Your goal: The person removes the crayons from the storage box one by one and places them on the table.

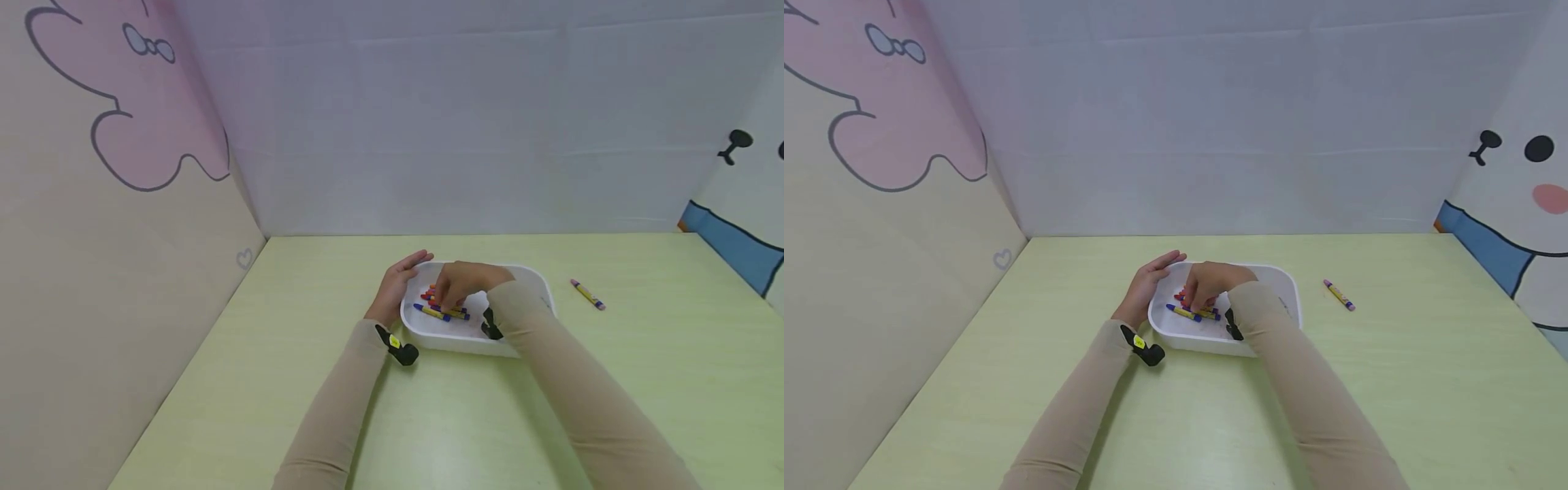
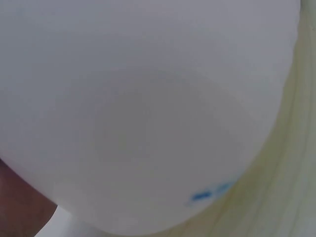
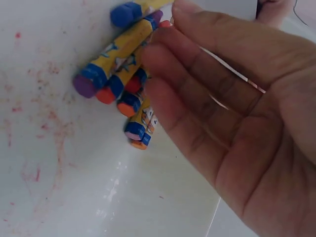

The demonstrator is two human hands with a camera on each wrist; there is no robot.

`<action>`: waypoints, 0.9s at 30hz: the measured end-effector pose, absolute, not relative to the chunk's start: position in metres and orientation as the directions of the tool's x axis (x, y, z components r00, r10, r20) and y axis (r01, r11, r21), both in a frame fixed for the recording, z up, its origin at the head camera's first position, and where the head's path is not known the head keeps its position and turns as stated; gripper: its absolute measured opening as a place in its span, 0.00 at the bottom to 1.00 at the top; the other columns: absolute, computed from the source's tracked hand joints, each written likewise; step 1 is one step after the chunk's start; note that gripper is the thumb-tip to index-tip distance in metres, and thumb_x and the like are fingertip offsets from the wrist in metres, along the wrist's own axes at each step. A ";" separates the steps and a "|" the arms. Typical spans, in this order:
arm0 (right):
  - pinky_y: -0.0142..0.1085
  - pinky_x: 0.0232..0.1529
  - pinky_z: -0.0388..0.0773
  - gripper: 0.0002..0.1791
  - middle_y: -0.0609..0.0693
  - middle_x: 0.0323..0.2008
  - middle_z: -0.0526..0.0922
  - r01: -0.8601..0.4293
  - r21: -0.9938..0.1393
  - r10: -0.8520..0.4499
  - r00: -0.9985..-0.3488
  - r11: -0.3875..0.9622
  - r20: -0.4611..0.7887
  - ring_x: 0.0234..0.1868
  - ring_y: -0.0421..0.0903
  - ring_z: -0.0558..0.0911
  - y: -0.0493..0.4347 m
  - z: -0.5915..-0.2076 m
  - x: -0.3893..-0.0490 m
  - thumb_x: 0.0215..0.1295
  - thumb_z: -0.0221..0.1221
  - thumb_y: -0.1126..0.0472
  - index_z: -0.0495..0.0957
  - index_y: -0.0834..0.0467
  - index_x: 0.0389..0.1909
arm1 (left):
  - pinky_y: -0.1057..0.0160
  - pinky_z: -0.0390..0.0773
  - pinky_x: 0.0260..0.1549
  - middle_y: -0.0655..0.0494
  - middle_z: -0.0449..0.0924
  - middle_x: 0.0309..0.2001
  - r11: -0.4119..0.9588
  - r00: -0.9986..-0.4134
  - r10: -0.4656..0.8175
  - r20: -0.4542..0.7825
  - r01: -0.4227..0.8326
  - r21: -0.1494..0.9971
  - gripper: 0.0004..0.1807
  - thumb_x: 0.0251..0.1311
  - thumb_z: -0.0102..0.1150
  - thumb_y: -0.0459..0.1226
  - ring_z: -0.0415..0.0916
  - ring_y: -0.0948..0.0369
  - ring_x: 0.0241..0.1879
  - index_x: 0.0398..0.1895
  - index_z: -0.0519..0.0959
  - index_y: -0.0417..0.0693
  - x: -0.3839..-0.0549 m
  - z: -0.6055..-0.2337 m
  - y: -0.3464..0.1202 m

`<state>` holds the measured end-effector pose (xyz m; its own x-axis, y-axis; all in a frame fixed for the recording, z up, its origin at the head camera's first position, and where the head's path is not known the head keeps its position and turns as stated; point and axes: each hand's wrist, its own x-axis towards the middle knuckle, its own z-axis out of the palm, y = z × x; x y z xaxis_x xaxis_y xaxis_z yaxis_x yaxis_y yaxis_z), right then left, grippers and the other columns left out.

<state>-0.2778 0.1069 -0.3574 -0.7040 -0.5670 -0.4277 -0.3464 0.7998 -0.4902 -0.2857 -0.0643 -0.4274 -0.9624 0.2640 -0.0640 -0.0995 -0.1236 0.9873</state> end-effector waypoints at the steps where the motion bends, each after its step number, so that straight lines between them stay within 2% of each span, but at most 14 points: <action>1: 0.32 0.40 0.78 0.07 0.46 0.36 0.84 -0.345 -0.481 -0.560 -0.706 0.806 -0.433 0.34 0.40 0.78 0.107 -0.358 -0.277 0.59 0.65 0.62 0.85 0.56 0.38 | 0.59 0.60 0.70 0.57 0.72 0.65 -0.119 -0.962 0.264 -0.066 -0.100 0.988 0.23 0.73 0.36 0.33 0.60 0.61 0.70 0.67 0.70 0.51 -0.286 -0.427 -0.064; 6: 0.31 0.37 0.77 0.04 0.45 0.34 0.83 -0.339 -0.426 -0.522 -0.724 0.839 -0.450 0.33 0.40 0.77 0.110 -0.360 -0.275 0.57 0.66 0.62 0.84 0.53 0.34 | 0.60 0.59 0.71 0.56 0.72 0.65 -0.122 -0.964 0.260 -0.063 -0.097 0.988 0.23 0.73 0.37 0.33 0.59 0.62 0.71 0.68 0.68 0.50 -0.286 -0.427 -0.064; 18: 0.34 0.38 0.79 0.06 0.46 0.35 0.83 -0.279 -0.418 -0.470 -0.742 0.865 -0.478 0.34 0.42 0.79 0.115 -0.361 -0.273 0.54 0.69 0.62 0.82 0.53 0.33 | 0.60 0.61 0.70 0.58 0.74 0.64 -0.125 -0.968 0.240 -0.073 -0.105 0.987 0.22 0.73 0.38 0.33 0.60 0.63 0.70 0.65 0.73 0.55 -0.285 -0.428 -0.063; 27: 0.31 0.30 0.77 0.05 0.46 0.30 0.83 -0.292 -0.392 -0.467 -0.736 0.872 -0.490 0.28 0.41 0.78 0.114 -0.366 -0.273 0.54 0.70 0.60 0.82 0.53 0.29 | 0.60 0.61 0.70 0.57 0.72 0.65 -0.114 -0.966 0.248 -0.078 -0.109 0.987 0.22 0.73 0.37 0.33 0.59 0.63 0.71 0.65 0.72 0.55 -0.286 -0.427 -0.064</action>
<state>-0.2734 0.1137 -0.3657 -0.7359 -0.4670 -0.4902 -0.2923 0.8722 -0.3921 -0.2857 -0.0639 -0.4270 -0.9657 0.2475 -0.0780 -0.1090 -0.1143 0.9875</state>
